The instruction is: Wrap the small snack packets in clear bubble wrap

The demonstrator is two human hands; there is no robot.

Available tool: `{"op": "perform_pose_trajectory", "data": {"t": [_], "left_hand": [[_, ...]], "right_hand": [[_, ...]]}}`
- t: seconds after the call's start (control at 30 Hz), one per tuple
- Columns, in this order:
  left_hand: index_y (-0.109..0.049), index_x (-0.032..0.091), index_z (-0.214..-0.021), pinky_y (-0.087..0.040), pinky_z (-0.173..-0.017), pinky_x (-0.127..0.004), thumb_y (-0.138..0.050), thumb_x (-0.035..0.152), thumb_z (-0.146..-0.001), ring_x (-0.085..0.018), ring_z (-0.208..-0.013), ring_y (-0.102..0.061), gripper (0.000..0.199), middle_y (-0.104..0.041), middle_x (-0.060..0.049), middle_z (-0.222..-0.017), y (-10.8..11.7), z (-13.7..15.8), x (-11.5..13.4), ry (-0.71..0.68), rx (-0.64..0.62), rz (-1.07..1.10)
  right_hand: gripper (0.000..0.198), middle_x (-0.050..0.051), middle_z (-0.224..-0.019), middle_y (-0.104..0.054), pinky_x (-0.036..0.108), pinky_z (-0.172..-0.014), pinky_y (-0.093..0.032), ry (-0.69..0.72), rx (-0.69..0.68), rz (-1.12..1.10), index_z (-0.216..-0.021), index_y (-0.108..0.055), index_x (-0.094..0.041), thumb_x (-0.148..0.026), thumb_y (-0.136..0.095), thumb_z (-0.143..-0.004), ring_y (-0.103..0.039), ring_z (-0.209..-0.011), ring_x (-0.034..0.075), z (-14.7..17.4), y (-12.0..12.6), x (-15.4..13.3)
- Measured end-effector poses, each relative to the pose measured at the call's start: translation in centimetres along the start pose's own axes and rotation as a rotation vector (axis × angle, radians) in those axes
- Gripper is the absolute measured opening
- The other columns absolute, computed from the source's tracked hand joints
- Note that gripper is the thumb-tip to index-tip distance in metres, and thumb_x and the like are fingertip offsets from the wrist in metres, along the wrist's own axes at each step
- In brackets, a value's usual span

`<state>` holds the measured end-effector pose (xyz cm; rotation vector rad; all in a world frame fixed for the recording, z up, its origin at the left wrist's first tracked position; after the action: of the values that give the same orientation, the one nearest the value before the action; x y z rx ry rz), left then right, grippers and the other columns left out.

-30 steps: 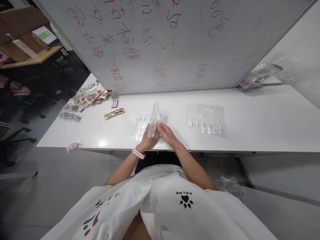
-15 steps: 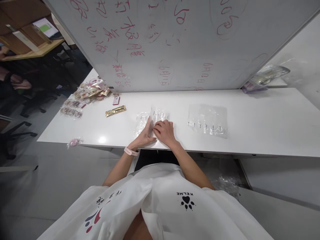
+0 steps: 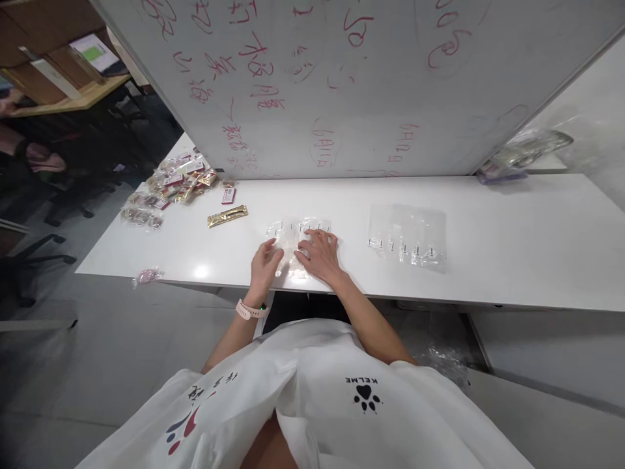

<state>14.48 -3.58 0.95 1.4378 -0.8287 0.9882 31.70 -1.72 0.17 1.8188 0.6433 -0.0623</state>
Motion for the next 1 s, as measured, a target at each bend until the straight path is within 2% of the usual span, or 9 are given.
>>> {"op": "perform_pose_trajectory", "data": {"t": [0.1, 0.23, 0.3, 0.4, 0.43, 0.5, 0.67, 0.83, 1.0], "left_hand": [[-0.046, 0.017, -0.141, -0.041, -0.106, -0.046, -0.062, 0.041, -0.087, -0.031, -0.133, -0.047, 0.062, -0.052, -0.017, -0.142, 2.1, 1.2, 0.1, 0.067, 0.183, -0.236], [-0.030, 0.015, -0.151, -0.046, -0.086, -0.040, -0.064, 0.050, -0.084, -0.025, -0.093, -0.064, 0.083, -0.066, -0.012, -0.112, 2.2, 1.0, 0.2, 0.172, 0.053, -0.335], [-0.039, 0.013, -0.146, -0.044, -0.074, -0.035, -0.067, 0.051, -0.081, -0.022, -0.077, -0.062, 0.080, -0.066, -0.005, -0.087, 1.6, 0.1, 0.1, 0.204, -0.029, -0.325], [-0.064, 0.016, -0.102, -0.035, -0.060, -0.028, -0.072, 0.043, -0.075, -0.016, -0.061, -0.051, 0.039, -0.052, 0.002, -0.063, 0.8, -1.4, -0.2, 0.224, -0.087, -0.220], [-0.063, 0.017, -0.084, -0.032, -0.057, -0.027, -0.072, 0.040, -0.073, -0.014, -0.057, -0.046, 0.026, -0.048, 0.004, -0.060, 0.5, -1.8, -0.2, 0.224, -0.096, -0.142], [-0.054, 0.018, -0.065, -0.030, -0.055, -0.025, -0.072, 0.035, -0.071, -0.011, -0.054, -0.041, 0.025, -0.044, 0.004, -0.057, -0.6, -2.2, -0.3, 0.245, -0.119, 0.085], [-0.058, 0.017, -0.064, -0.039, -0.061, -0.025, -0.077, 0.036, -0.065, -0.010, -0.060, -0.048, 0.028, -0.053, 0.002, -0.061, -4.1, -1.5, 0.8, 0.256, -0.148, 0.528], [-0.072, 0.017, -0.091, -0.046, -0.088, -0.029, -0.061, 0.044, -0.089, -0.016, -0.093, -0.061, 0.029, -0.069, -0.006, -0.098, -6.2, -0.2, 1.8, 0.073, -0.200, 0.600], [-0.064, 0.020, -0.116, -0.048, -0.094, -0.033, -0.070, 0.040, -0.085, -0.020, -0.105, -0.062, 0.038, -0.068, -0.008, -0.115, -6.8, 0.2, 0.6, 0.005, -0.294, 0.546]], "right_hand": [[0.021, 0.007, -0.130, -0.061, 0.047, -0.099, -0.027, 0.006, -0.011, -0.034, -0.088, -0.068, -0.022, -0.034, -0.053, -0.097, -0.043, -0.126, 0.029, 0.0, -0.4, 0.2], [0.017, 0.008, -0.127, -0.063, 0.047, -0.099, -0.029, 0.017, -0.028, -0.046, -0.085, -0.066, -0.020, -0.024, -0.052, -0.095, -0.045, -0.125, 0.029, -0.2, -0.5, 0.2], [0.015, 0.008, -0.127, -0.064, 0.047, -0.099, -0.029, 0.017, -0.031, -0.053, -0.085, -0.065, -0.020, -0.022, -0.054, -0.093, -0.045, -0.125, 0.029, -0.2, -0.5, 0.2], [0.011, 0.008, -0.126, -0.064, 0.047, -0.098, -0.030, 0.011, -0.031, -0.064, -0.085, -0.065, -0.020, -0.020, -0.055, -0.090, -0.046, -0.124, 0.029, -0.1, -0.5, 0.2], [0.010, 0.008, -0.126, -0.064, 0.046, -0.098, -0.030, 0.008, -0.031, -0.068, -0.085, -0.065, -0.020, -0.020, -0.056, -0.090, -0.046, -0.123, 0.029, -0.1, -0.5, 0.2], [0.009, 0.008, -0.127, -0.064, 0.046, -0.099, -0.030, 0.005, -0.035, -0.084, -0.086, -0.065, -0.021, -0.021, -0.056, -0.089, -0.045, -0.123, 0.029, 0.0, -0.5, 0.2], [0.011, 0.011, -0.129, -0.059, 0.049, -0.102, -0.031, 0.009, -0.115, -0.154, -0.094, -0.064, -0.020, -0.022, -0.056, -0.086, -0.040, -0.126, 0.031, 0.0, -0.8, 0.6], [0.035, 0.018, -0.118, -0.056, 0.049, -0.095, -0.040, -0.018, -0.232, -0.263, -0.114, -0.057, -0.015, -0.027, -0.057, -0.081, -0.043, -0.116, 0.034, 0.0, -0.9, 1.8], [0.052, 0.020, -0.120, -0.055, 0.056, -0.098, -0.040, -0.019, -0.317, -0.364, -0.131, -0.044, -0.013, -0.030, -0.055, -0.083, -0.044, -0.119, 0.037, -0.3, -1.0, 2.6]]}}
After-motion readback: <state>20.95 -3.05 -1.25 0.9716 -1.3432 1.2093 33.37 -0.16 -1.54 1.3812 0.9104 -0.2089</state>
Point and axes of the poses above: each hand's wrist, its own z-axis away from the middle knuckle, its own y-axis out of the back of the hand, x = y × z, the point moved 5 cm from there along -z, towards the middle knuckle
